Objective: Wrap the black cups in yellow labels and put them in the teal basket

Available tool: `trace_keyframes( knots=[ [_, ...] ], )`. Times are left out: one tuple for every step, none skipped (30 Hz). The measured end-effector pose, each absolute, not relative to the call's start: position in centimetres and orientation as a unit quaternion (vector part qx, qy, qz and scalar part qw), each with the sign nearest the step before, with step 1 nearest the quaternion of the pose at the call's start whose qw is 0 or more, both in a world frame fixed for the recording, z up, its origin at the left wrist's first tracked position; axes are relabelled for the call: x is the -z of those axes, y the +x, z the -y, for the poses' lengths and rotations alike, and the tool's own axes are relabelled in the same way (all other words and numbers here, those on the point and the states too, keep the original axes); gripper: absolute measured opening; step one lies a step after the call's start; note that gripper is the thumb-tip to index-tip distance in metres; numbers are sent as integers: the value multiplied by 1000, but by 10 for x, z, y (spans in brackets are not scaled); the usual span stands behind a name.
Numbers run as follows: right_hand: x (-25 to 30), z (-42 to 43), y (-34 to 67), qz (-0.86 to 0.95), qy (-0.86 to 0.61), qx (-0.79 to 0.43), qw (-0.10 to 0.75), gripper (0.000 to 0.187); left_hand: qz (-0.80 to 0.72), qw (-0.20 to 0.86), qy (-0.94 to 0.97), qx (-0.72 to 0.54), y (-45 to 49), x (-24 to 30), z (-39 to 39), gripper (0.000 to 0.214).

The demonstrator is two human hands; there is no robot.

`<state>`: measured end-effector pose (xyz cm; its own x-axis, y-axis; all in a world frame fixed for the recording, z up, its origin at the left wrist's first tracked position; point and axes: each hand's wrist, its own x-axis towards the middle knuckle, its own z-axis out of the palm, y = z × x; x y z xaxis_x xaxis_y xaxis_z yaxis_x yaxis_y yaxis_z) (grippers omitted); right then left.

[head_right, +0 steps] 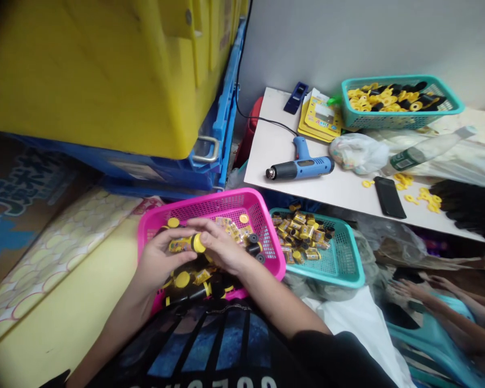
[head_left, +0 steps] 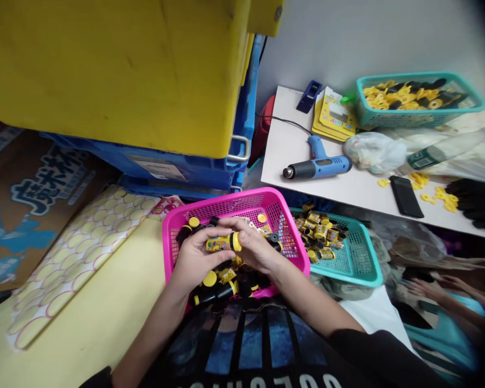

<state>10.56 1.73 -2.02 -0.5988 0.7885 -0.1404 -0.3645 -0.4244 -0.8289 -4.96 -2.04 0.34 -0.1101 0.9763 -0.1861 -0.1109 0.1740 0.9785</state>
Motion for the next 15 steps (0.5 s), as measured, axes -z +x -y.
trace_keyframes(
  knots=[
    [21, -16, 104, 370, -254, -829, 335, 57, -551, 539, 389, -505, -48, -3, 21, 33],
    [22, -16, 102, 350, -247, -845, 319, 60, -557, 537, 387, -502, -47, -3, 21, 33],
    [23, -15, 101, 339, -250, -850, 315, 60, -562, 534, 389, -498, -46, -3, 21, 33],
    [25, -16, 101, 336, -259, -848, 318, 58, -566, 531, 392, -495, -45, -4, 22, 33],
    [27, -16, 101, 338, -269, -842, 324, 55, -567, 528, 394, -493, -44, -4, 23, 33],
    [28, -17, 101, 342, -277, -835, 330, 54, -566, 528, 397, -493, -43, -5, 23, 32],
    [29, -18, 102, 347, -282, -829, 336, 52, -560, 530, 401, -494, -42, -6, 24, 32],
    [30, -18, 104, 356, -283, -822, 342, 52, -552, 533, 406, -496, -41, -7, 24, 31],
    [31, -18, 105, 367, -283, -814, 349, 52, -542, 536, 413, -498, -40, -8, 25, 29],
    [31, -17, 106, 379, -283, -804, 359, 52, -534, 537, 422, -499, -39, -9, 25, 29],
    [31, -15, 107, 392, -286, -793, 368, 52, -529, 534, 430, -501, -38, -10, 25, 28],
    [32, -13, 108, 405, -291, -780, 377, 51, -528, 527, 437, -503, -36, -11, 26, 28],
    [33, -11, 108, 416, -299, -767, 387, 51, -534, 516, 441, -505, -35, -11, 26, 29],
    [34, -8, 107, 427, -308, -753, 395, 50, -543, 504, 442, -505, -34, -11, 27, 29],
    [36, -6, 106, 436, -318, -740, 402, 50, -555, 490, 442, -506, -33, -10, 28, 30]
  ],
)
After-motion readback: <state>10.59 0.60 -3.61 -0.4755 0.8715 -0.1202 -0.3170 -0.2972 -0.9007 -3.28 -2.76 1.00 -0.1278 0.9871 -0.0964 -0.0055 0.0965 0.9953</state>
